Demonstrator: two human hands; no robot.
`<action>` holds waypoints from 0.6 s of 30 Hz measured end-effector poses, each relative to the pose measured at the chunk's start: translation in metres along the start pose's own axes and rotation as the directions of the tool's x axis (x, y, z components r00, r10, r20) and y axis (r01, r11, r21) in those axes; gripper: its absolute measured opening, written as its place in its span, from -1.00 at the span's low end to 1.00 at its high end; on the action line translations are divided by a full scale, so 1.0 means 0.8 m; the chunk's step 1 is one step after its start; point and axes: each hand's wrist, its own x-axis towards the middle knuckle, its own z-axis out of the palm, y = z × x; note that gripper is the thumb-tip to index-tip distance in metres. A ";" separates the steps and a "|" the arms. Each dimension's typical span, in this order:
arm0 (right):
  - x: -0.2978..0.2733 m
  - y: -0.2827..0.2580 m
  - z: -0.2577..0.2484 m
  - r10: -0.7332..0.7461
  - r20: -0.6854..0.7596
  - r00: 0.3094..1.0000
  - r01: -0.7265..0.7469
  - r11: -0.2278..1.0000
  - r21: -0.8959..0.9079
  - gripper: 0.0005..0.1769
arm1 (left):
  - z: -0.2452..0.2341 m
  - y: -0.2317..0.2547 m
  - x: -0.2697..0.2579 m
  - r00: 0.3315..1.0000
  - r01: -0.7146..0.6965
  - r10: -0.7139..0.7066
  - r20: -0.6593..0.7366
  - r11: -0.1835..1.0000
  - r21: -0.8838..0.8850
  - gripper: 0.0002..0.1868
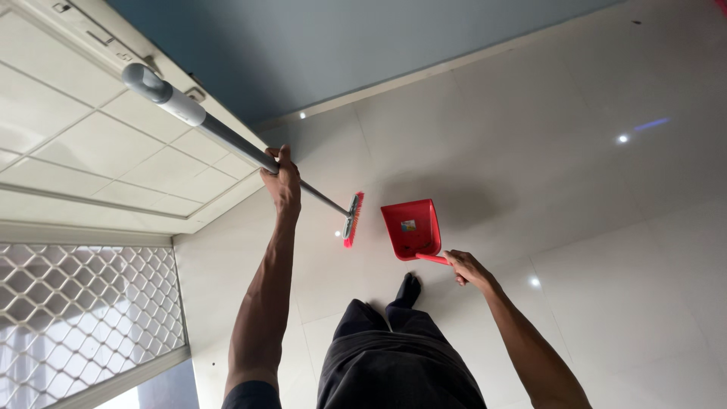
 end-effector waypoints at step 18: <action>0.238 -0.304 0.190 -0.285 0.163 0.945 0.318 0.917 -0.242 -0.91 | -0.131 0.055 0.278 0.985 -0.065 0.073 -0.157 0.997 0.052 -0.13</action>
